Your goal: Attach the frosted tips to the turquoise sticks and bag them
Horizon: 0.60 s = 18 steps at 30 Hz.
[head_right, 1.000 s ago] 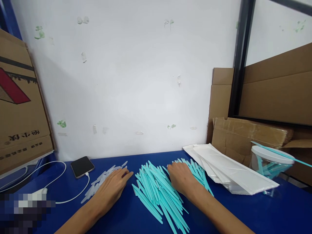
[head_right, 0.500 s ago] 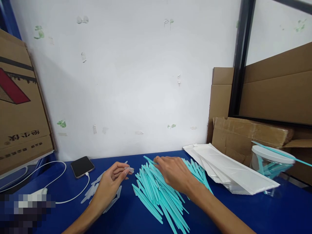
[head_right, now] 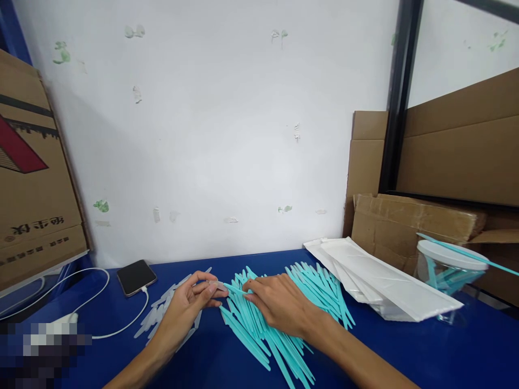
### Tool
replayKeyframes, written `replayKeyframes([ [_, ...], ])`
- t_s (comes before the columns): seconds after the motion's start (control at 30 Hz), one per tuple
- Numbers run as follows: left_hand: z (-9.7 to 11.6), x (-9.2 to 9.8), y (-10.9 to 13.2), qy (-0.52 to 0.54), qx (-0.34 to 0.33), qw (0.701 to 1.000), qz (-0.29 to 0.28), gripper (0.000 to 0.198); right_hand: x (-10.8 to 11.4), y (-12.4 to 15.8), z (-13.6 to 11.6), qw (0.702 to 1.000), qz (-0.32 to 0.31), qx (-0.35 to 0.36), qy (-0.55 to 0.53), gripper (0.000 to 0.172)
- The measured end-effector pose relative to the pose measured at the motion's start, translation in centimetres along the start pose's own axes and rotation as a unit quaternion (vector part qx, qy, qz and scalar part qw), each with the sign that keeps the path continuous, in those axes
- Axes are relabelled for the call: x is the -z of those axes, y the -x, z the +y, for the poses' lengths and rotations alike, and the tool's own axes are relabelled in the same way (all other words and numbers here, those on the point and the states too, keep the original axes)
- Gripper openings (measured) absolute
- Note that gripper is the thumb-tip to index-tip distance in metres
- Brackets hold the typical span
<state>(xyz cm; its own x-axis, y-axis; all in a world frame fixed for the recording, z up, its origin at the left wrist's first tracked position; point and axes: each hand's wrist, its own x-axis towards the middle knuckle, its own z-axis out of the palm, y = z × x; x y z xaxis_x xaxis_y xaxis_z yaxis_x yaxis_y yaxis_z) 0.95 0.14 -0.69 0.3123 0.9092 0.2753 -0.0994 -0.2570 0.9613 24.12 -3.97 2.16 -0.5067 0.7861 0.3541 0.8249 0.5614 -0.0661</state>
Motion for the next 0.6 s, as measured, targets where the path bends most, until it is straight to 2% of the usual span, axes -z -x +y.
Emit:
replayKeyframes([
  [0.27,0.1,-0.3,0.2,-0.03,-0.006,0.999,-0.04,0.029,-0.3,0.0,0.0,0.999,-0.008,0.034,-0.017,0.034],
  [0.37,0.2,-0.6,0.5,-0.094,-0.008,0.993,-0.076,0.027,-0.5,0.0,-0.2,0.999,-0.005,0.045,-0.023,0.033],
  [0.43,0.3,-0.6,0.8,-0.173,-0.025,0.982,-0.072,0.027,-0.4,0.0,-0.1,0.999,-0.001,0.038,-0.013,0.032],
  [0.5,0.3,-0.3,0.9,-0.296,-0.061,0.952,-0.044,0.028,-0.1,-0.2,0.4,1.0,0.013,0.002,0.007,0.032],
  [0.6,-0.2,0.5,1.0,-0.493,-0.121,0.861,-0.019,0.03,0.5,-0.4,1.8,0.993,0.028,-0.101,0.059,0.03],
])
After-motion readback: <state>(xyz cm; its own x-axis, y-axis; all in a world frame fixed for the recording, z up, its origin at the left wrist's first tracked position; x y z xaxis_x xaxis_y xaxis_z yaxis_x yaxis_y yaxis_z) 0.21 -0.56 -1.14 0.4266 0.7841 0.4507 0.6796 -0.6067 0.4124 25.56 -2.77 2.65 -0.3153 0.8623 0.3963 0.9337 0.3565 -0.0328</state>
